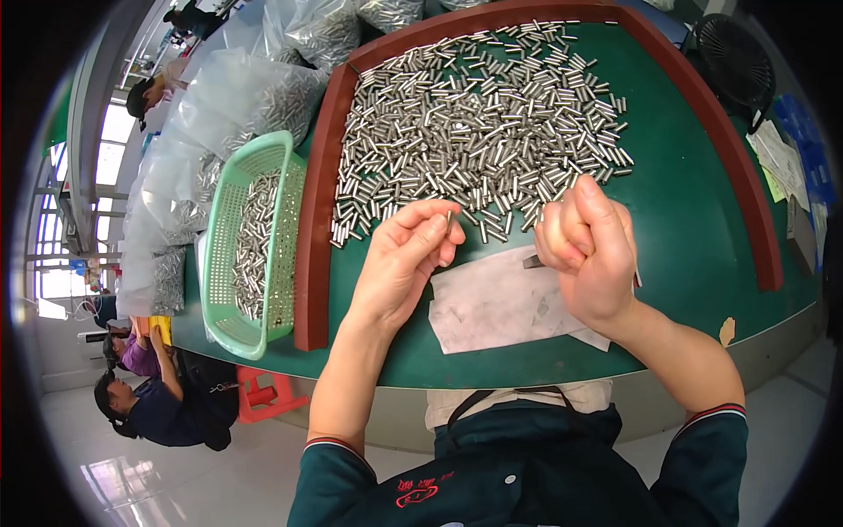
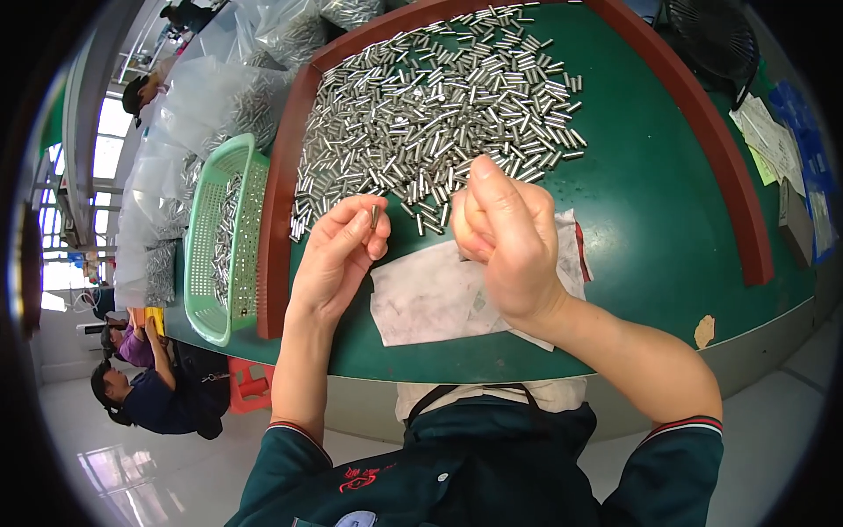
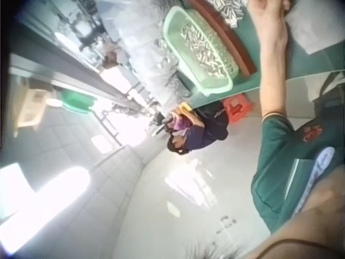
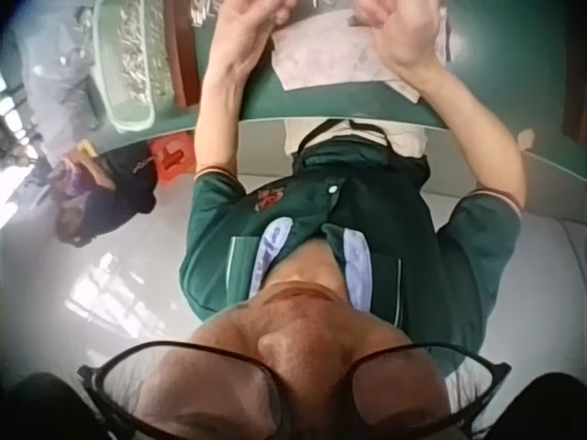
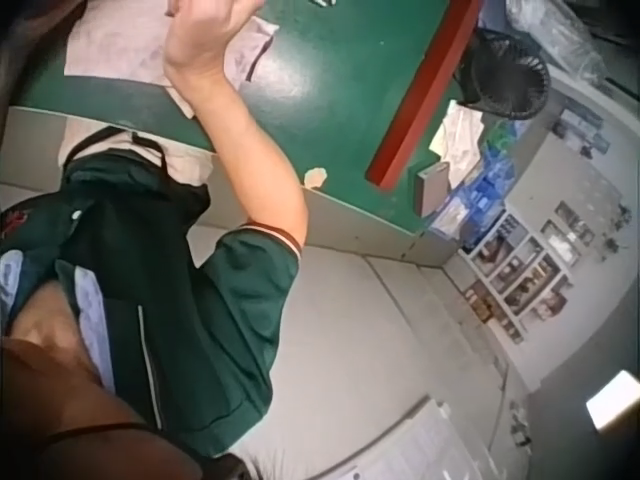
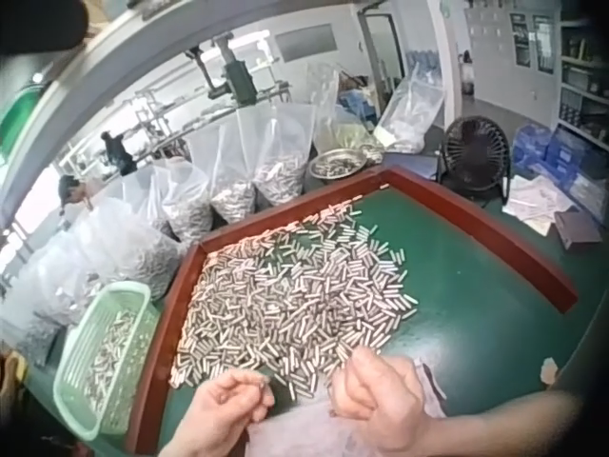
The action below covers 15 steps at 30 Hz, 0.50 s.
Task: Processing small metal cylindrical components using a hand tool at a factory workbench.
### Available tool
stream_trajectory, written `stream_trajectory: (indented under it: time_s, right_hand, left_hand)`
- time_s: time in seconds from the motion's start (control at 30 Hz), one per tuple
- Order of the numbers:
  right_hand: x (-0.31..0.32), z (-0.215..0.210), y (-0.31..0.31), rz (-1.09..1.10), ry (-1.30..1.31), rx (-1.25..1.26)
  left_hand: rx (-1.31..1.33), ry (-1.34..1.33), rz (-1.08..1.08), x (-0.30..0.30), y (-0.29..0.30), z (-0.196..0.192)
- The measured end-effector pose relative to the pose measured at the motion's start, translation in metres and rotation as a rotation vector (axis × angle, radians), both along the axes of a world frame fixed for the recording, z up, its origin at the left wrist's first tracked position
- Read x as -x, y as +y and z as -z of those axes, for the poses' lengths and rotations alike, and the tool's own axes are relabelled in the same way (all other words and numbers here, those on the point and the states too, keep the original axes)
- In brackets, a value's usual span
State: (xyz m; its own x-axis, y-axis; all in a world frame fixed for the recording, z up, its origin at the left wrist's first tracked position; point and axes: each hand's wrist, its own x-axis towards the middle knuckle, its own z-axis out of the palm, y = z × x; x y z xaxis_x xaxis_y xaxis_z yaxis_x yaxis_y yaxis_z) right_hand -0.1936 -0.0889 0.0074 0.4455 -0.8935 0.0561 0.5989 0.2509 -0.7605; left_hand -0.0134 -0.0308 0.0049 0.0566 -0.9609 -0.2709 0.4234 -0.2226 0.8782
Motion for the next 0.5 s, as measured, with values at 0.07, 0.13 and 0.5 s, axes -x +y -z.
stream_trajectory:
  time_s: [0.07,0.13,0.5]
  right_hand:
    - [0.000,-0.001,0.001,-0.015,0.006,0.002]
    - [0.000,-0.001,0.000,-0.018,0.010,-0.016]
    - [0.001,-0.002,-0.005,-0.018,-0.002,-0.012]
  left_hand:
    - [-0.031,0.057,-0.001,-0.006,0.001,0.002]
    - [-0.051,0.067,0.000,-0.005,0.000,0.001]
    - [0.032,-0.280,-0.026,-0.004,-0.004,0.003]
